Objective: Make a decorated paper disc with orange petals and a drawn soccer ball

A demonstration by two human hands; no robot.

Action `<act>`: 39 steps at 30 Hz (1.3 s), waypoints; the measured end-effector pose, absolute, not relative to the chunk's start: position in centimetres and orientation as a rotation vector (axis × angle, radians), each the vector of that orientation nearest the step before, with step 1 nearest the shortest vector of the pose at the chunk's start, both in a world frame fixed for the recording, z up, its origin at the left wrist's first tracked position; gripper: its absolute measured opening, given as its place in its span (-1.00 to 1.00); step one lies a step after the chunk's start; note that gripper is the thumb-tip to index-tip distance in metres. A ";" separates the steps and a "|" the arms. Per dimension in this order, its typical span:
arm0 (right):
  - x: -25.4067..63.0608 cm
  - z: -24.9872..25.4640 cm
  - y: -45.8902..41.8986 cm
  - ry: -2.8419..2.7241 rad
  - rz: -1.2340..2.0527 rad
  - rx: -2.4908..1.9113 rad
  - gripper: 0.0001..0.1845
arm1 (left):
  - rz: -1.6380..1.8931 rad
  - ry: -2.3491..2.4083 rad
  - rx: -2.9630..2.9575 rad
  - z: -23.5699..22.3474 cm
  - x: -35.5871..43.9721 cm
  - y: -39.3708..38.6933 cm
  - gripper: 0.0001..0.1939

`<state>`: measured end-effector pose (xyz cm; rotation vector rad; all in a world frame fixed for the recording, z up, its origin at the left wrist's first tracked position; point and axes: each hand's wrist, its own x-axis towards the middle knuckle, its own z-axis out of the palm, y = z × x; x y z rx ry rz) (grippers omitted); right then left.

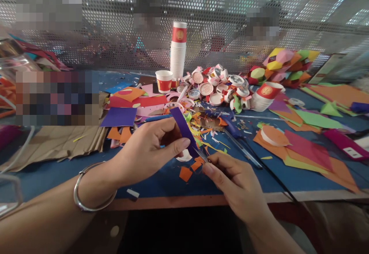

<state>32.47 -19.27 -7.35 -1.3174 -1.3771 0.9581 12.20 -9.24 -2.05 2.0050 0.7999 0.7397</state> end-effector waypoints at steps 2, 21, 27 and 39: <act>32.5 -7.3 -19.2 -1.388 0.948 -1.319 -0.55 | 0.728 0.813 2.043 -2.0 12.1 -9.2 -0.76; 32.5 -7.2 -19.2 -1.383 0.937 -1.303 -0.53 | 0.744 0.822 1.959 -2.1 12.5 -9.0 -0.78; 32.6 -7.3 -19.1 -1.381 0.935 -1.291 -0.53 | 0.728 0.807 1.911 -2.1 12.7 -9.1 -0.81; 32.8 -7.7 -19.2 -1.374 0.920 -1.282 -0.54 | 0.755 0.681 1.747 -2.8 13.2 -9.6 -0.88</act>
